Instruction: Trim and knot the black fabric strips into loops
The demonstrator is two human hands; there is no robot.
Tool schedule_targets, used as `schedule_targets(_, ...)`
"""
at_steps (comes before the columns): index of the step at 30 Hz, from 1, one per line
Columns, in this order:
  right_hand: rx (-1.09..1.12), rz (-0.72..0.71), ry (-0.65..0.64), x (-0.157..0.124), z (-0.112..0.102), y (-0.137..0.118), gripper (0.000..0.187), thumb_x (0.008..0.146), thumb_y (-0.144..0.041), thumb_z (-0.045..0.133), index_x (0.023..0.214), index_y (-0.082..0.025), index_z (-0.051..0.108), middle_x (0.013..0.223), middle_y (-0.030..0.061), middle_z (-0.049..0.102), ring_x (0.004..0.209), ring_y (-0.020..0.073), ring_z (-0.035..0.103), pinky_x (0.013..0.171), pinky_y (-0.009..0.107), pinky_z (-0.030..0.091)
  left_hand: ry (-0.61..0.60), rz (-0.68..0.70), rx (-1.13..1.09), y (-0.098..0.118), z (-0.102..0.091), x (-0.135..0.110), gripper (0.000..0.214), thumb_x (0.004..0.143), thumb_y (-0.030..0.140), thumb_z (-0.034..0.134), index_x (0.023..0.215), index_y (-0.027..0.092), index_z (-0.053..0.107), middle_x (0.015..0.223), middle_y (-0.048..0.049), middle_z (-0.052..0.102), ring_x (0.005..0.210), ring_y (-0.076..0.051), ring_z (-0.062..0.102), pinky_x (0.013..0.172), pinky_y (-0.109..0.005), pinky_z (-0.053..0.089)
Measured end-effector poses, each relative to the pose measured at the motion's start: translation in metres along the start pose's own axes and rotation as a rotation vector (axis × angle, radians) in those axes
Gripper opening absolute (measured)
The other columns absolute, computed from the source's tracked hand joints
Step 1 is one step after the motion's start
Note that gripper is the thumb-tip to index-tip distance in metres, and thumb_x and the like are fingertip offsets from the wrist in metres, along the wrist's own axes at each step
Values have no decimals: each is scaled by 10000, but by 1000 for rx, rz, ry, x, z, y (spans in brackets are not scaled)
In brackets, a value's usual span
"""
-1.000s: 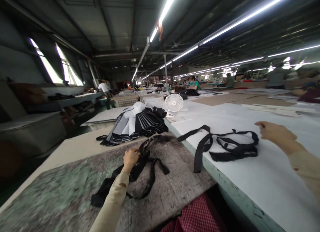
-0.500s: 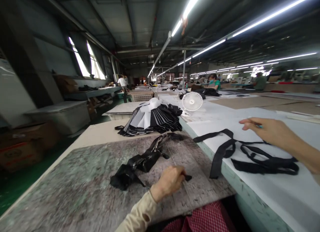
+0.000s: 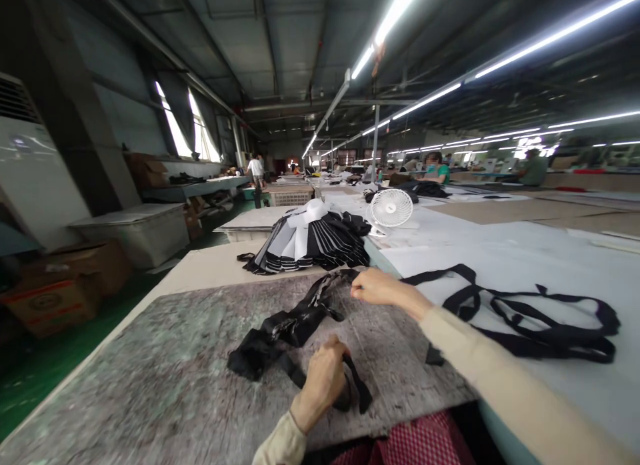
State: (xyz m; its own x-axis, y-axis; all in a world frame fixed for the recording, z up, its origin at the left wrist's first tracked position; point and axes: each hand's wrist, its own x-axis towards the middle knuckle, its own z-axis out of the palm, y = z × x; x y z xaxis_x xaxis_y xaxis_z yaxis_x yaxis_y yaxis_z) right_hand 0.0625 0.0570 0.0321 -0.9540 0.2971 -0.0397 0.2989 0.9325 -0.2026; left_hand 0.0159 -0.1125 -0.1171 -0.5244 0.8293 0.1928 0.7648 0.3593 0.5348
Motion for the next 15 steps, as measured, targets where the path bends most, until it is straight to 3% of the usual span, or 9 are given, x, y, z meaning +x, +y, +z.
schedule_targets(2,36,25,-5,18,38,-15,147,733,-235,596,807,-207,719,882,70,687,875,221,627,718,272,417,15,-9,-3,0,5,-8,386,752,-3,327,917,115,656,965,-135,605,832,-189,603,748,-289,465)
schedule_targets(5,93,72,48,33,96,-24,413,763,-310,607,1165,-218,616,1152,94,623,1060,231,577,808,276,420,59,0,-38,-10,5,-27,363,822,49,287,895,105,639,941,-140,577,795,-177,601,774,-292,481)
schedule_targets(8,128,130,101,40,135,-25,550,794,-342,588,1307,-176,486,1247,151,559,1092,257,564,822,306,427,117,-27,2,-28,2,-52,326,896,299,370,932,132,647,1022,-149,563,881,-213,599,852,-342,479)
schedule_targets(11,157,160,130,45,143,-18,347,844,-302,519,1165,-196,594,1123,120,639,1037,249,596,794,301,430,208,-162,208,-47,-3,-72,496,743,527,594,1081,167,642,1176,-165,523,1097,-337,508,953,-489,402)
schedule_targets(13,176,191,163,48,134,-10,279,871,-297,468,1070,-198,638,1043,104,672,1004,241,610,776,291,430,270,-230,307,-57,-6,-79,550,661,496,687,1120,197,636,1275,-159,474,1229,-404,376,1003,-567,310)
schedule_targets(15,196,228,209,51,118,2,284,873,-308,457,1047,-184,644,1031,108,676,998,239,612,770,284,428,286,-225,314,-63,-9,-79,473,667,402,694,1093,203,640,1360,-141,413,1310,-414,258,1035,-582,250)
